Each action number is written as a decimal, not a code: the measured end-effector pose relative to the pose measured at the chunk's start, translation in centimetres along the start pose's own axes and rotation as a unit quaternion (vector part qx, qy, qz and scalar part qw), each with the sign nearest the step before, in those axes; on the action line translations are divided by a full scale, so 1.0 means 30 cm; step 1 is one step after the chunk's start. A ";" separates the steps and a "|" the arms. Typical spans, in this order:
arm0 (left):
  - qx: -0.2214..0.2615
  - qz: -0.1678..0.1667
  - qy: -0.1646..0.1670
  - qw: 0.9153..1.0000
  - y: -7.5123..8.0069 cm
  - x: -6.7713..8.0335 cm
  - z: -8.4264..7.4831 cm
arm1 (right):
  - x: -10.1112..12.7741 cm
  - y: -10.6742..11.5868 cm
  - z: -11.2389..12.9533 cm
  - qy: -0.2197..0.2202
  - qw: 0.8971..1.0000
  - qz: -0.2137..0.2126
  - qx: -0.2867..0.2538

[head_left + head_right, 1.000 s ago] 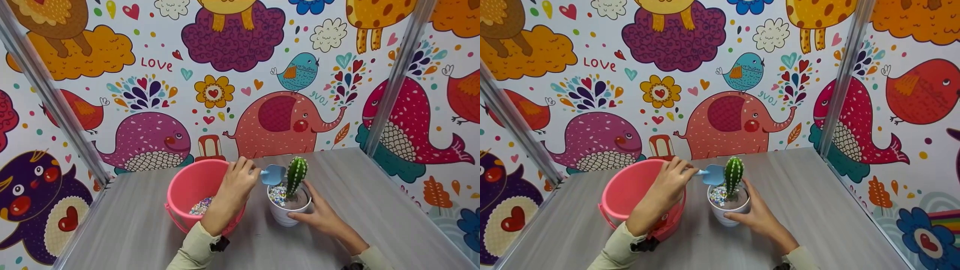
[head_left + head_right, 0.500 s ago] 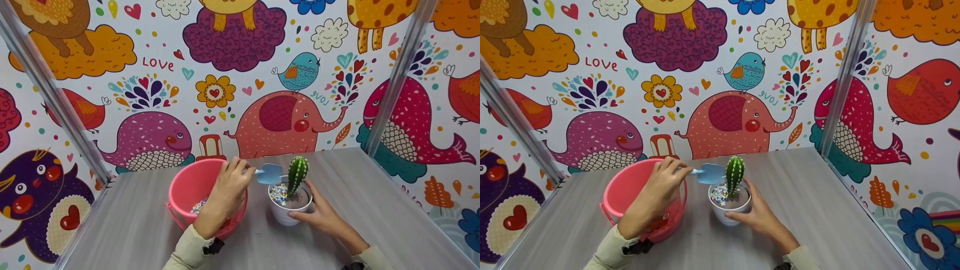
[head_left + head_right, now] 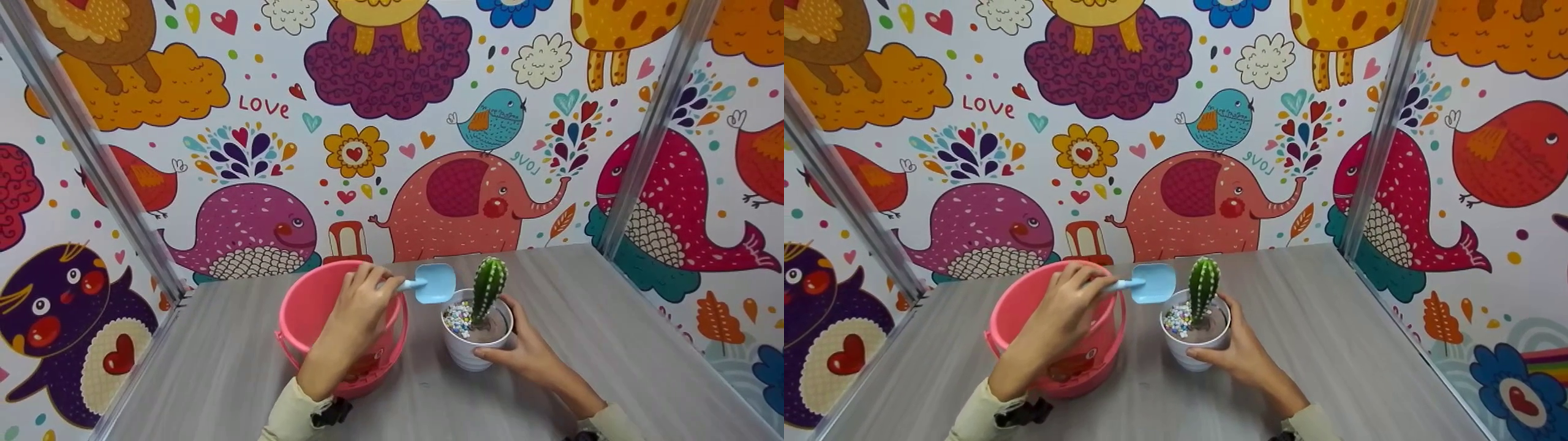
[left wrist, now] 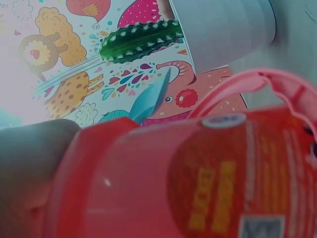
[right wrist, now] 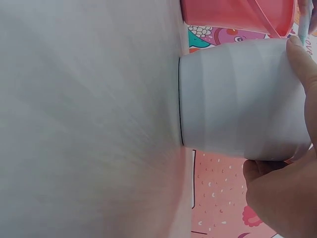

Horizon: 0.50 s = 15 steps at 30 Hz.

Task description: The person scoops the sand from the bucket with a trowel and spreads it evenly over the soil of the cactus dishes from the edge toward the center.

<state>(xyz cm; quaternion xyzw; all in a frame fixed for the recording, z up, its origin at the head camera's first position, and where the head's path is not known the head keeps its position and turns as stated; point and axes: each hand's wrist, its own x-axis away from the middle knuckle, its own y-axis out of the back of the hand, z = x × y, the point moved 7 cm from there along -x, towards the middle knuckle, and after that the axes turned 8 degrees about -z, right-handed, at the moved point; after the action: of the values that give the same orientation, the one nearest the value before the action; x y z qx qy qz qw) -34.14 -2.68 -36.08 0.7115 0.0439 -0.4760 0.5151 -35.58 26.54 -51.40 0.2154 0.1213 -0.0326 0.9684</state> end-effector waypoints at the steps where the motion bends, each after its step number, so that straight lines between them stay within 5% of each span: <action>1: 0.005 0.002 0.004 1.000 0.005 0.006 0.006 | 0.000 0.000 0.000 -0.001 1.000 0.000 0.001; 15: 0.040 -0.003 0.032 0.999 0.091 0.077 0.089 | 0.005 0.007 0.016 -0.009 0.998 -0.004 0.060</action>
<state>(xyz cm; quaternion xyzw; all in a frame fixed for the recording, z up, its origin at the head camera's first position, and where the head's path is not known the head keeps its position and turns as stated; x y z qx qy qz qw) -33.06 -7.01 -35.92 0.7464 0.0432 -0.4555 0.4833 -35.31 26.53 -50.94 0.2722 0.1111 -0.0461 0.9547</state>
